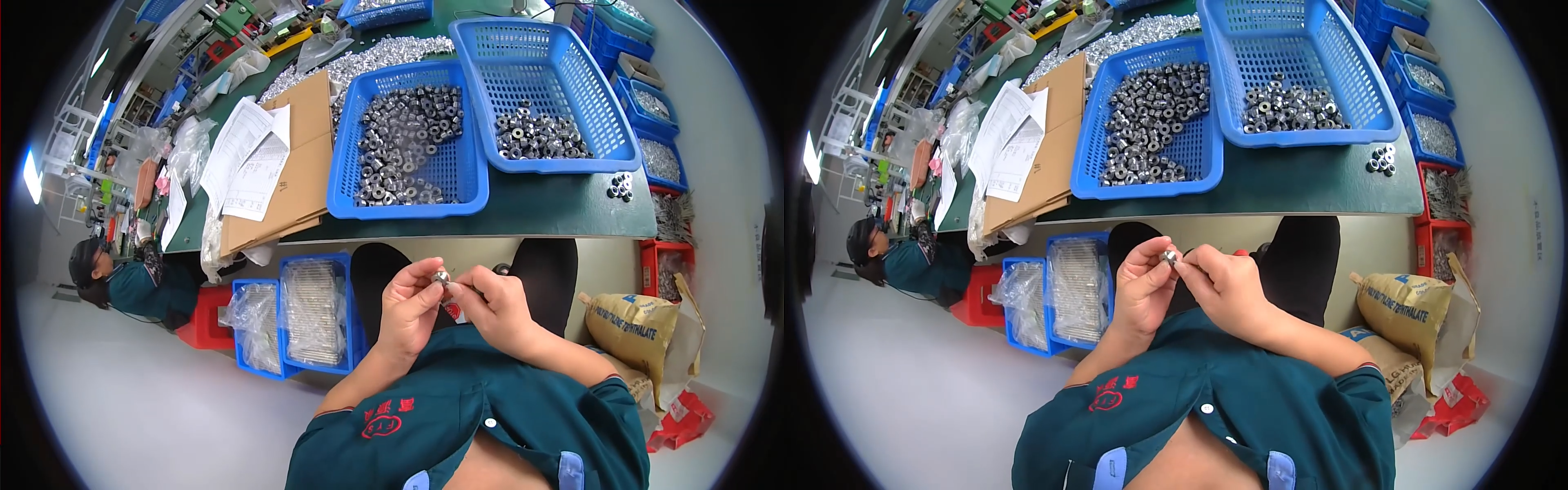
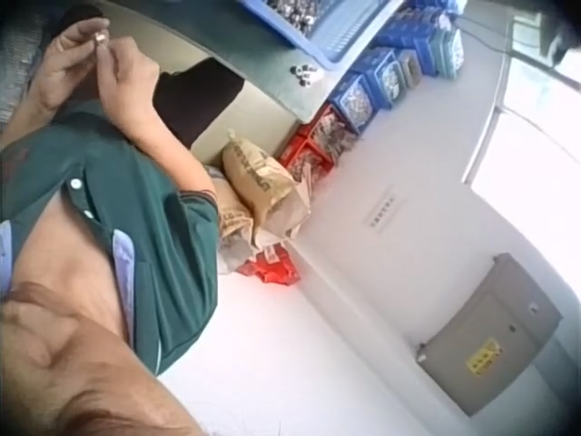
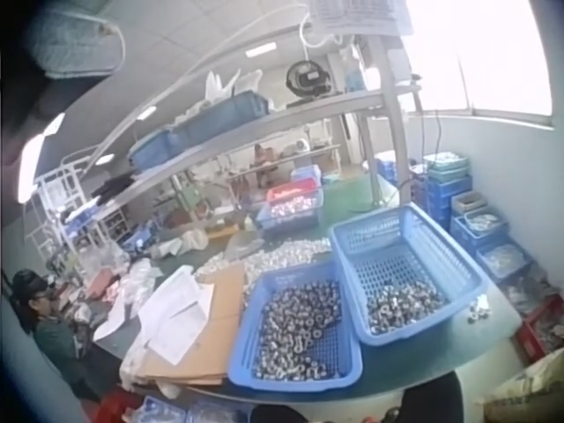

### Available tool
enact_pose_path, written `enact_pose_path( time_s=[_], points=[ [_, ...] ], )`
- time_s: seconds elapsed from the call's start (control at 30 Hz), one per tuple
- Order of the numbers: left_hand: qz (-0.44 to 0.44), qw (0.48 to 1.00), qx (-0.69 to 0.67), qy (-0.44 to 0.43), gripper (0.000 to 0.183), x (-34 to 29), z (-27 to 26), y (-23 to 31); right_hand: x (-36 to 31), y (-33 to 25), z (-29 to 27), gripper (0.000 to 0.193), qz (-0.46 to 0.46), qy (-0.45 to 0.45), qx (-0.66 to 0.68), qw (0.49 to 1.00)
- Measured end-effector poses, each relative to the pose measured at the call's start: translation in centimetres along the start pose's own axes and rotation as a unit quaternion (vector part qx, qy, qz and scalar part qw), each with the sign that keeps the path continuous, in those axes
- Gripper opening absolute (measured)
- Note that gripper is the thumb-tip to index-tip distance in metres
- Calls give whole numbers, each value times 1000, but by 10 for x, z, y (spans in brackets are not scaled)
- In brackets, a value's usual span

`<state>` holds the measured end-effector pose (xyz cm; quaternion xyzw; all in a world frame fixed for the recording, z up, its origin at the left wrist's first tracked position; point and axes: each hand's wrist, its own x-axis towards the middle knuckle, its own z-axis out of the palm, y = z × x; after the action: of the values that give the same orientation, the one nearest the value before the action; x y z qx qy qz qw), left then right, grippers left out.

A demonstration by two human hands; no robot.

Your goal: Assembling small metal ring components by hand at an industrial workbench.

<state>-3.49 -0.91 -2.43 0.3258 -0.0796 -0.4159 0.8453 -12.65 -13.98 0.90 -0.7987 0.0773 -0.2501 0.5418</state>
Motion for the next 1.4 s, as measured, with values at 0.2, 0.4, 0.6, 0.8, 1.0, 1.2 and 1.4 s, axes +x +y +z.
enact_pose_path(
  time_s=[0.2,0.4,0.6,0.8,1.0,1.2,1.4],
  points=[
    [76,983,164,-25,30,9,14,6,11,-7,-26,25,367,-110,362,850],
    [118,951,274,-81,24,24,42,9,7,-3,-43,23,372,-97,515,766],
    [121,916,341,-174,23,52,99,10,9,3,-71,15,-235,172,-144,946],
    [76,868,437,-225,21,127,154,10,11,23,-102,11,-97,273,-93,952],
    [231,628,696,-260,18,274,148,-31,-15,101,-76,10,-6,193,-205,960],
    [202,426,836,-280,16,297,151,-74,-59,156,-55,11,109,139,-259,950],
    [381,580,674,-253,12,271,140,1,-75,186,-58,13,112,137,-312,933]
  ],
)
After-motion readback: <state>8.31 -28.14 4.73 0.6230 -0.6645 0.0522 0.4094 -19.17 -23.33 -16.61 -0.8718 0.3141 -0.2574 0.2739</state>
